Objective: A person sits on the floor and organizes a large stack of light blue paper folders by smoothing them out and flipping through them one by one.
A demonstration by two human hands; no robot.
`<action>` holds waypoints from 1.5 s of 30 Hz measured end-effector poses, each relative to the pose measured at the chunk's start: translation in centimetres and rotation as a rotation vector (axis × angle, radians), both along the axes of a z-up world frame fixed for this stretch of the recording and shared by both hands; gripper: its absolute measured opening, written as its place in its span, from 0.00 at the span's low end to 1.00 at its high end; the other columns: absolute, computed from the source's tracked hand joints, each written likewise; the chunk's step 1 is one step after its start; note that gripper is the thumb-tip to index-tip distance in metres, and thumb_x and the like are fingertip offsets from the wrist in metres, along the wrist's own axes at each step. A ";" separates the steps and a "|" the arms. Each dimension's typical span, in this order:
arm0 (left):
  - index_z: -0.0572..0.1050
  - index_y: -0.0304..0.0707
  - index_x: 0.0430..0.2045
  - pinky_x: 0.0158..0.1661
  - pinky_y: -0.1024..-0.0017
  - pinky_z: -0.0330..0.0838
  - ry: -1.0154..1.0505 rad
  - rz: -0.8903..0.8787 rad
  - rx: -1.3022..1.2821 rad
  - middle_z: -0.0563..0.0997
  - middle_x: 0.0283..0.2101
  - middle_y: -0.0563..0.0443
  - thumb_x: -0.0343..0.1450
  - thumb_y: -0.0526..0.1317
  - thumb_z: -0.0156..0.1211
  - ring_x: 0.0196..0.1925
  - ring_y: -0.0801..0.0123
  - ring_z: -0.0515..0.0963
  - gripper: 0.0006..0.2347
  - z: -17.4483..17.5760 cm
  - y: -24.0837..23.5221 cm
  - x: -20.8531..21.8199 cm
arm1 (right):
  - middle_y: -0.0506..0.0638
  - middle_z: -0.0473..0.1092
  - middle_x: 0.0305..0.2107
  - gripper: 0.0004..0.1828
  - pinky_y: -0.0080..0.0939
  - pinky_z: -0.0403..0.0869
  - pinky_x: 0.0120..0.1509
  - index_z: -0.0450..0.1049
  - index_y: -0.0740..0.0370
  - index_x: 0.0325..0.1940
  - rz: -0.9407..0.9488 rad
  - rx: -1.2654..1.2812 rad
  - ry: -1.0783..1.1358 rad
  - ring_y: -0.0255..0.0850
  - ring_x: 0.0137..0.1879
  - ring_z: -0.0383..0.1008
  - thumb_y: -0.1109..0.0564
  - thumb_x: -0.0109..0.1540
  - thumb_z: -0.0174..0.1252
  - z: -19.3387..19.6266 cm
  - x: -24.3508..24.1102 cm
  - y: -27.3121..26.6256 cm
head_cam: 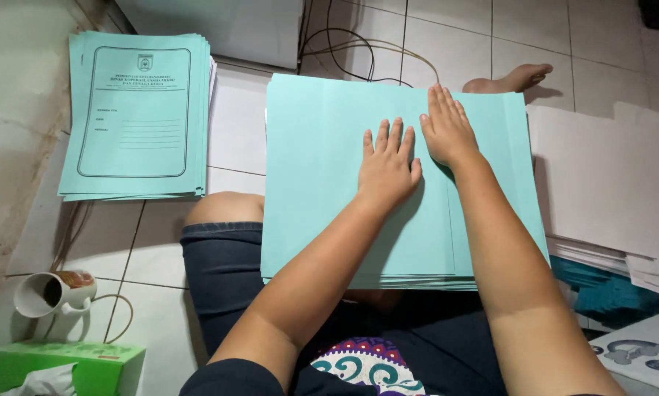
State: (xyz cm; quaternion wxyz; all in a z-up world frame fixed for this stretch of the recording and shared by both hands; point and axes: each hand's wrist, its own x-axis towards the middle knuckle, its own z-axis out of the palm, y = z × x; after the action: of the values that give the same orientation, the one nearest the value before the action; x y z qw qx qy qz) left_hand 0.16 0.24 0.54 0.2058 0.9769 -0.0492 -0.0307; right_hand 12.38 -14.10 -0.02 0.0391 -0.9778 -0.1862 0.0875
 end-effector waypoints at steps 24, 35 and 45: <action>0.51 0.31 0.73 0.73 0.43 0.31 0.026 0.083 0.154 0.49 0.77 0.33 0.76 0.61 0.35 0.80 0.48 0.45 0.35 1.2 6.4 -15.7 | 0.59 0.40 0.79 0.39 0.53 0.35 0.84 0.43 0.64 0.82 -0.014 0.068 -0.092 0.49 0.84 0.35 0.37 0.72 0.27 -1.5 -11.4 -1.9; 0.51 0.24 0.71 0.73 0.45 0.34 -0.039 0.347 0.236 0.51 0.76 0.32 0.71 0.68 0.36 0.79 0.47 0.44 0.43 -2.2 8.9 6.7 | 0.60 0.39 0.78 0.38 0.51 0.37 0.83 0.42 0.67 0.81 -0.021 0.110 -0.113 0.49 0.83 0.36 0.42 0.72 0.29 -0.7 -11.6 -1.3; 0.52 0.24 0.71 0.73 0.40 0.33 -0.099 0.329 0.160 0.50 0.77 0.30 0.76 0.59 0.37 0.80 0.43 0.44 0.36 0.0 8.4 1.2 | 0.61 0.42 0.78 0.38 0.53 0.38 0.83 0.45 0.67 0.81 -0.010 0.100 -0.113 0.52 0.83 0.38 0.40 0.73 0.30 -0.4 -11.7 -1.6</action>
State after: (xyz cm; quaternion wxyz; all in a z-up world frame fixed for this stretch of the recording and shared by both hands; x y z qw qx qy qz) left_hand 1.36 8.63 0.59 0.1269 0.9853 0.1038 0.0475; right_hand 0.72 -15.70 -0.37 0.0777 -0.9789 -0.1874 0.0224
